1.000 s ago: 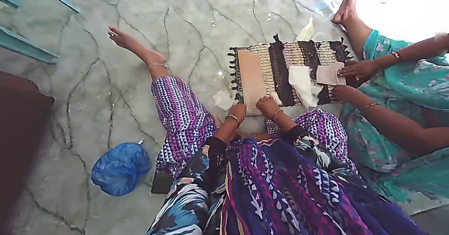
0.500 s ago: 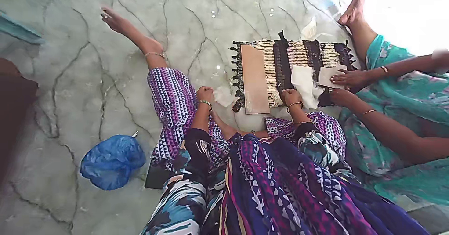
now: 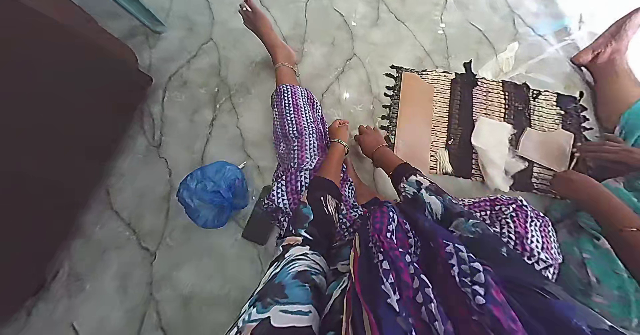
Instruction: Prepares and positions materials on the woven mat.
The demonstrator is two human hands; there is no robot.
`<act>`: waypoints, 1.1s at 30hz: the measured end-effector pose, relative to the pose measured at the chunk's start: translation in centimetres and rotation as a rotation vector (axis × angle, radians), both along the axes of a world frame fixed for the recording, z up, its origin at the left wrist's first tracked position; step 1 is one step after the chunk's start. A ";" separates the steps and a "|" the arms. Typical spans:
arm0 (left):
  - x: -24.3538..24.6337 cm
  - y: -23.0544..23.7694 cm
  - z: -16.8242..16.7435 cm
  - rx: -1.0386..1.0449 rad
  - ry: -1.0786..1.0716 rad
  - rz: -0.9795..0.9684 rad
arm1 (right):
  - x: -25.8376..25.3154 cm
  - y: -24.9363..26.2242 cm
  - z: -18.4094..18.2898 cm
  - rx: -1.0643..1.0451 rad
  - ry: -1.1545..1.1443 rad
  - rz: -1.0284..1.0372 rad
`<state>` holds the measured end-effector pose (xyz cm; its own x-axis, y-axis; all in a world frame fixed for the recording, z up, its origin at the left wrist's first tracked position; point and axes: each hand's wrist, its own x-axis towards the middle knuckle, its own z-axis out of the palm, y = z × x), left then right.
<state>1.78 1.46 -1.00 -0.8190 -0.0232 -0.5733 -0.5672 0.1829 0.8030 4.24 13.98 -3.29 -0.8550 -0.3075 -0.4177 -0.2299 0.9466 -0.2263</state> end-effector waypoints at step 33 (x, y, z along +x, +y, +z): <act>2.5 3.1 3.2 -0.418 0.359 -0.204 | 9.4 15.3 9.6 -1.230 -0.332 -1.017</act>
<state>4.24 4.61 2.25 -0.9719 -0.0094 -0.2352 -0.1932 0.6024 0.7744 13.67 29.32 6.29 -0.8300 0.0271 -0.5572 0.5516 -0.1093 -0.8269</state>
